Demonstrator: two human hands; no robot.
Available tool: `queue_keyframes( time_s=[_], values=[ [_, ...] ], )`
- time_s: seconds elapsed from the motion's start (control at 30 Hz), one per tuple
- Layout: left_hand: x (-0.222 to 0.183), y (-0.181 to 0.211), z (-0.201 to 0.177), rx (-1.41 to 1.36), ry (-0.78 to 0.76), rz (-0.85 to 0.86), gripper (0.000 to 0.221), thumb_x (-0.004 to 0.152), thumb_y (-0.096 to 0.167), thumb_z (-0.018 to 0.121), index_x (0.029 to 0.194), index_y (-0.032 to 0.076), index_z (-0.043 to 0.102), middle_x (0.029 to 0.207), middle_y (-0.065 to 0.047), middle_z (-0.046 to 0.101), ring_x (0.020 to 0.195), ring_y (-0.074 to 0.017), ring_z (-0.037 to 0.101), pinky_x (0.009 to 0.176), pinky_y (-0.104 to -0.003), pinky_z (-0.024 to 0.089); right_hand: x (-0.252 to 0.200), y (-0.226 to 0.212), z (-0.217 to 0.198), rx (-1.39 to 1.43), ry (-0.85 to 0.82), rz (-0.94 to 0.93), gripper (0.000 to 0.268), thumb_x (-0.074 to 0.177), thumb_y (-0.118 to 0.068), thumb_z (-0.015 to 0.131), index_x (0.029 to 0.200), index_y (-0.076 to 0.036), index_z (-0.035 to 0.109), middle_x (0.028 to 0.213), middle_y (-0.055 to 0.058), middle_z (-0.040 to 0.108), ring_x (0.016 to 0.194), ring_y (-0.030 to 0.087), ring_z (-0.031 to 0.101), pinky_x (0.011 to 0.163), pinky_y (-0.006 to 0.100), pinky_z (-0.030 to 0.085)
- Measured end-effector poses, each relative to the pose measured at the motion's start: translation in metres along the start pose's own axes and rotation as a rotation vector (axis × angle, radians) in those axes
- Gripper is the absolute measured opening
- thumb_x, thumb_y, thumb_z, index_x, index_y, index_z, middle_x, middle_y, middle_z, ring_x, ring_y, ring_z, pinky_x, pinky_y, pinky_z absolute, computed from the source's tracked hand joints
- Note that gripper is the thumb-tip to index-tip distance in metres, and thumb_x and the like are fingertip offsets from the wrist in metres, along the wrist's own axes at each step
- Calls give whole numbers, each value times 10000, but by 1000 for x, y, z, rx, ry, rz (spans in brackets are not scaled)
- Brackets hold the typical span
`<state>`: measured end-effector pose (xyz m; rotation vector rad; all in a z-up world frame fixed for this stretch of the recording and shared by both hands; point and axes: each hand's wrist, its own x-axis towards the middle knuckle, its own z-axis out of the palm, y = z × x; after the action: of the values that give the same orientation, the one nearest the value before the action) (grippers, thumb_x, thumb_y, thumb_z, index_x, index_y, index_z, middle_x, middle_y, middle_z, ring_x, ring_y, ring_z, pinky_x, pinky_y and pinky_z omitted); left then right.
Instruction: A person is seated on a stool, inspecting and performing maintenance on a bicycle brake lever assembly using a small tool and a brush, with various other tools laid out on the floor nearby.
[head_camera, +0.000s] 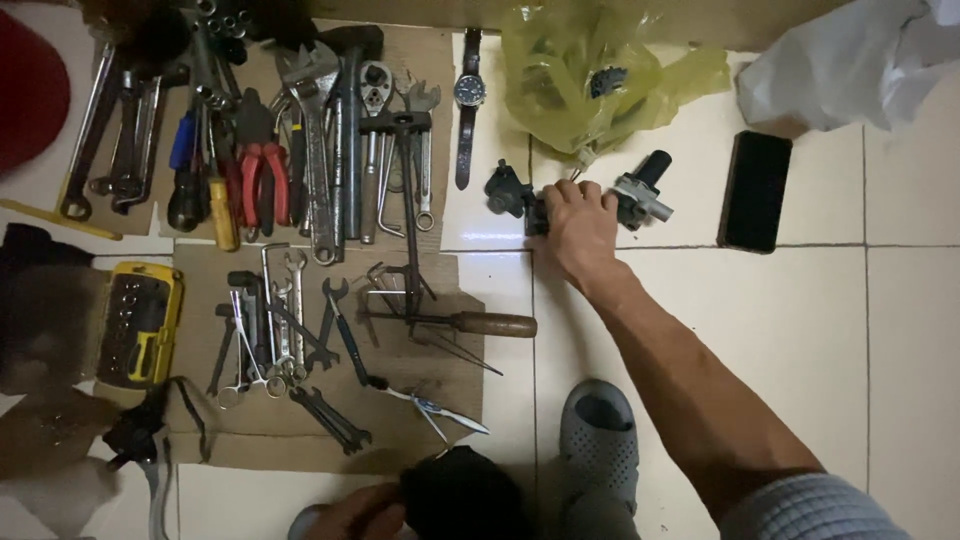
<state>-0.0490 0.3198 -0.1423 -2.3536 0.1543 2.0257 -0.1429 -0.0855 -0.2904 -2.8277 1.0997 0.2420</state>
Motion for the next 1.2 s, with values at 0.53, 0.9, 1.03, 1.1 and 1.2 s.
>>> queue_keyframes(
  time_s=[0.53,0.9,1.03,1.1,1.2],
  values=[
    [46,-33,26,-110,-23,11,399,935,367,691,1333,381,719,1313,139,787,1219,-32,731,1133,-230,500,-22,43,-8,-252,-21,-249,574,847,-159,597,1414,-132,512,1511,148,456,1274,385,483,1096,558,326],
    [114,-51,32,-18,-214,114,457,920,429,637,1362,321,675,1249,90,780,1166,-46,723,1109,-230,465,-30,69,-22,498,53,-210,504,764,-14,761,1248,12,625,1459,195,456,1166,403,580,993,429,446],
    [118,-50,19,273,-348,121,606,909,561,625,1484,400,519,1551,117,529,1440,-88,509,1253,-376,312,-33,68,-29,467,135,-170,136,866,-74,763,979,2,758,1413,177,540,1033,366,673,911,455,536],
    [38,1,12,177,-169,-39,471,922,536,622,1385,448,626,1374,154,669,1281,-39,629,1175,-264,386,-33,74,-21,474,229,-204,63,865,-41,746,915,-3,747,1314,165,598,1025,345,662,871,441,527],
    [-9,28,11,56,52,-170,360,932,483,620,1266,475,753,1201,185,810,1147,5,736,1126,-154,436,-37,74,-28,471,248,-241,79,881,-89,728,900,-22,765,1217,166,657,1049,328,628,876,454,496]
  ],
)
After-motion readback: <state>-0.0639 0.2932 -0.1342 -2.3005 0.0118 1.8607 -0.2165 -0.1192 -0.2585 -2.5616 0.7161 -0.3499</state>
